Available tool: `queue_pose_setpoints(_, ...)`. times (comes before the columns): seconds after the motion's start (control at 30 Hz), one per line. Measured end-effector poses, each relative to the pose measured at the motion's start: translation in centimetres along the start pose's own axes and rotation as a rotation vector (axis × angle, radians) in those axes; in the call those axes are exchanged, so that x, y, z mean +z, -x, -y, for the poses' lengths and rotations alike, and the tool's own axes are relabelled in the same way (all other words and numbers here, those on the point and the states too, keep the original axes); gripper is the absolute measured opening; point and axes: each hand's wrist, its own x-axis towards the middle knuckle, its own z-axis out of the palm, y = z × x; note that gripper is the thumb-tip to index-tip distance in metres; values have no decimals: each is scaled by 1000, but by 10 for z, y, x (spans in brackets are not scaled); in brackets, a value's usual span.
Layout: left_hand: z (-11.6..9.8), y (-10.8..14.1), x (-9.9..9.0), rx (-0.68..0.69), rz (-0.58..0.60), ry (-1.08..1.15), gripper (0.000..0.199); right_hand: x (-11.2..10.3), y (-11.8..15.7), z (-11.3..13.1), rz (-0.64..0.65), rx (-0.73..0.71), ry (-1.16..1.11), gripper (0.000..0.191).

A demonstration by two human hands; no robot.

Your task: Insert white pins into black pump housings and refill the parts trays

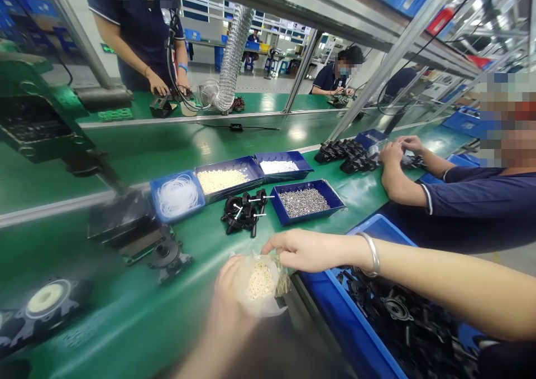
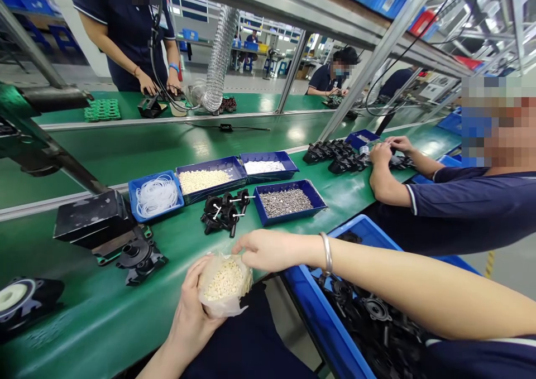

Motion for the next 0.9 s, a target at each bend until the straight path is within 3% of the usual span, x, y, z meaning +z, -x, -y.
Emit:
queue_pose_setpoints(0.13,0,-1,-1,25,17,-3,58,-4,4,6,25,-76,156,38)
queue_pose_setpoints(0.37,4,9,3,-40,3,8,71,-6,0,-11,238,164,-446,43)
queue_pose_setpoints(0.47,8,13,12,-55,-37,27,68,-4,0,-16,244,159,-541,44)
queue_pose_setpoints(0.6,15,15,25,-20,-184,-4,64,-5,2,-20,268,183,-620,49)
queue_pose_setpoints(0.7,17,15,26,-39,-162,13,70,-11,5,-21,299,171,-747,53)
queue_pose_setpoints(0.8,17,17,26,-71,-163,12,74,-18,9,-19,258,110,-808,48)
queue_pose_setpoints(0.9,20,20,31,-83,-151,0,71,-19,13,-6,106,44,-724,39)
